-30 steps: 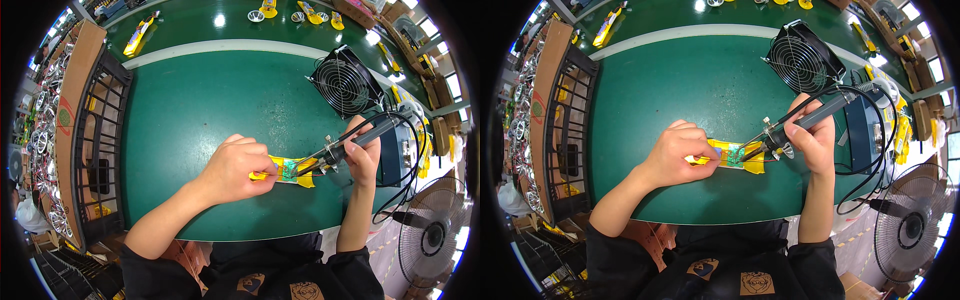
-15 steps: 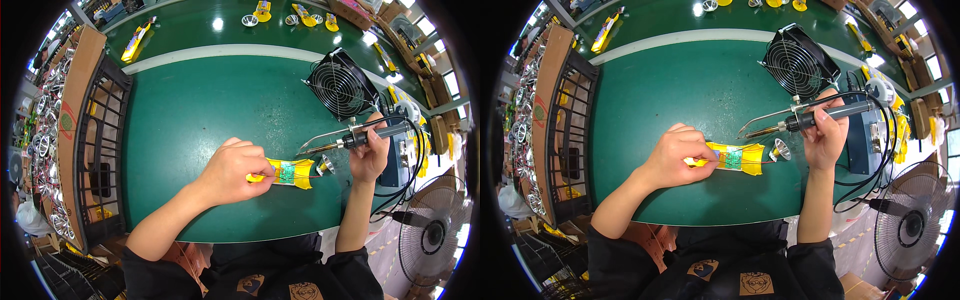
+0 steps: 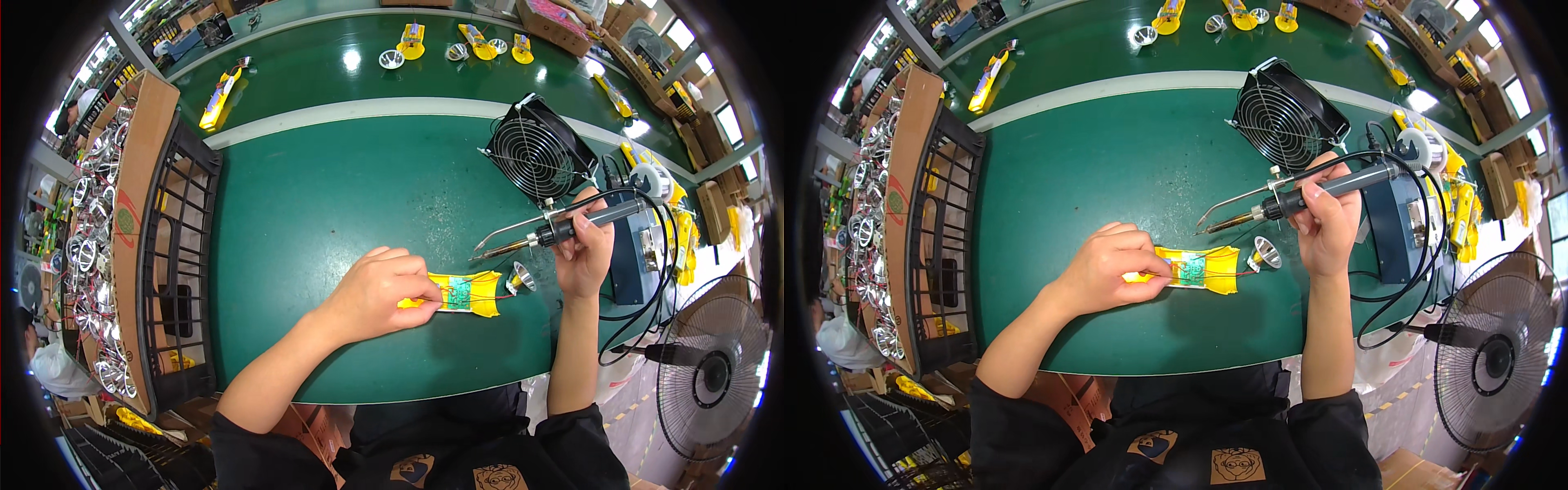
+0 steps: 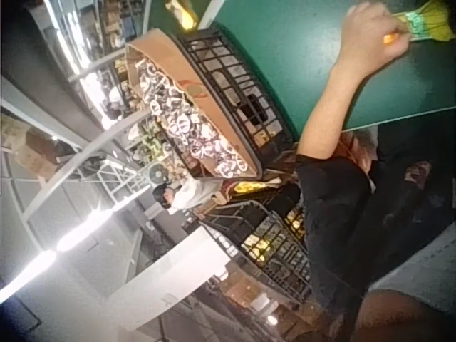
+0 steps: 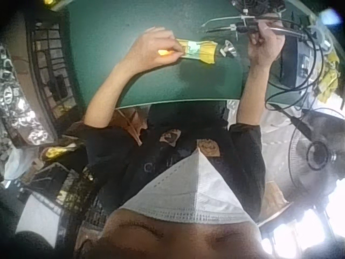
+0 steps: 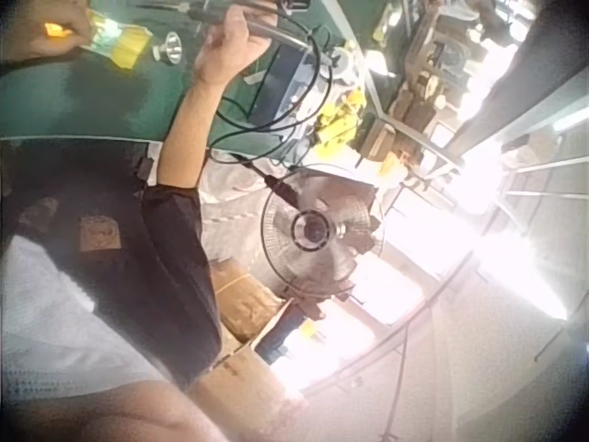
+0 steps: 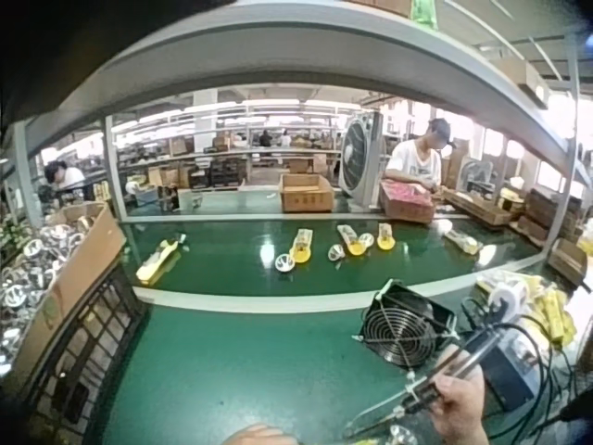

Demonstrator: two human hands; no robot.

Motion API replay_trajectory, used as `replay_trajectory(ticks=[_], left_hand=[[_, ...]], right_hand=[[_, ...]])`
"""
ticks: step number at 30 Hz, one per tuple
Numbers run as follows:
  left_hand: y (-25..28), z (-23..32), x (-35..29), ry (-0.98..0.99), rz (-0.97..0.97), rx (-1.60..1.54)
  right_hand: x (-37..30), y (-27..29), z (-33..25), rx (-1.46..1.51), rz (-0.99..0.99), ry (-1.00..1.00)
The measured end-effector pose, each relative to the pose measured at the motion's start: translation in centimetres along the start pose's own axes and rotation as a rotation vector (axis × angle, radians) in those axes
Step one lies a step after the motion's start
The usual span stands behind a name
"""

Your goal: The person solders electrical wires to circuit boards inside flashlight bodies using a soldering iron, repeatedly taking flashlight assemblies and placing the soldered units onto a conveyor belt.

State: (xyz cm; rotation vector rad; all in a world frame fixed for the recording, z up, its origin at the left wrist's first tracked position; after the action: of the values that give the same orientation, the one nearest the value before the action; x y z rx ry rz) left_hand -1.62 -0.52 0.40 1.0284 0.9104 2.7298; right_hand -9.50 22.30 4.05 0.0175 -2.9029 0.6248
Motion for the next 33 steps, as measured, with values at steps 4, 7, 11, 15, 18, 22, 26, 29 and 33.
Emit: replay_trajectory(ticks=[4,7,11,15,18,22,26,29,33], left_hand=[[0.1,0.0,0.1,0.007,-0.019,-0.002],[0.9,-0.1,0.1,0.021,-0.028,-0.007],[2.4,0.5,1.1,0.094,-0.059,0.007],[3.7,0.1,1.1,0.204,-0.320,0.138],[4.7,-0.8,1.5,0.215,-0.243,0.264],[6.8,-5.1,3.1,0.289,0.022,0.438],[9.7,-12.2,6.9,0.457,0.336,0.585],[10.9,-17.3,10.1,0.573,0.580,0.738],[11.1,-22.2,12.3,0.831,0.551,0.952]], right_hand=[[0.1,-0.1,0.2,-0.016,0.018,0.029],[0.1,-0.2,0.1,-0.004,0.010,0.026],[0.1,-0.2,0.0,0.008,0.029,0.039],[0.1,0.0,-0.4,0.080,0.040,0.033],[0.2,0.6,-0.5,0.071,0.114,0.104],[0.5,1.0,-0.4,0.124,0.198,0.196],[0.5,0.8,0.0,0.168,0.275,0.161],[0.5,0.7,0.1,0.189,0.311,0.109],[0.4,1.1,0.5,0.133,0.349,0.076]])
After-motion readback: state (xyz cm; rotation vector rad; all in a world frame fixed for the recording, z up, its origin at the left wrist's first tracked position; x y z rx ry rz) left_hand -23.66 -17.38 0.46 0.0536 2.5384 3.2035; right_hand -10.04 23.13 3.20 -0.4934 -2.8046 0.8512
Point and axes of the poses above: each hand's wrist, its own x-axis towards the middle knuckle, its own y-axis out of the back of the hand, z = x × y, the point moved 1 cm from there along x, towards the middle knuckle, and after that the axes turned 12 degrees about z, right-handed, at the moved point
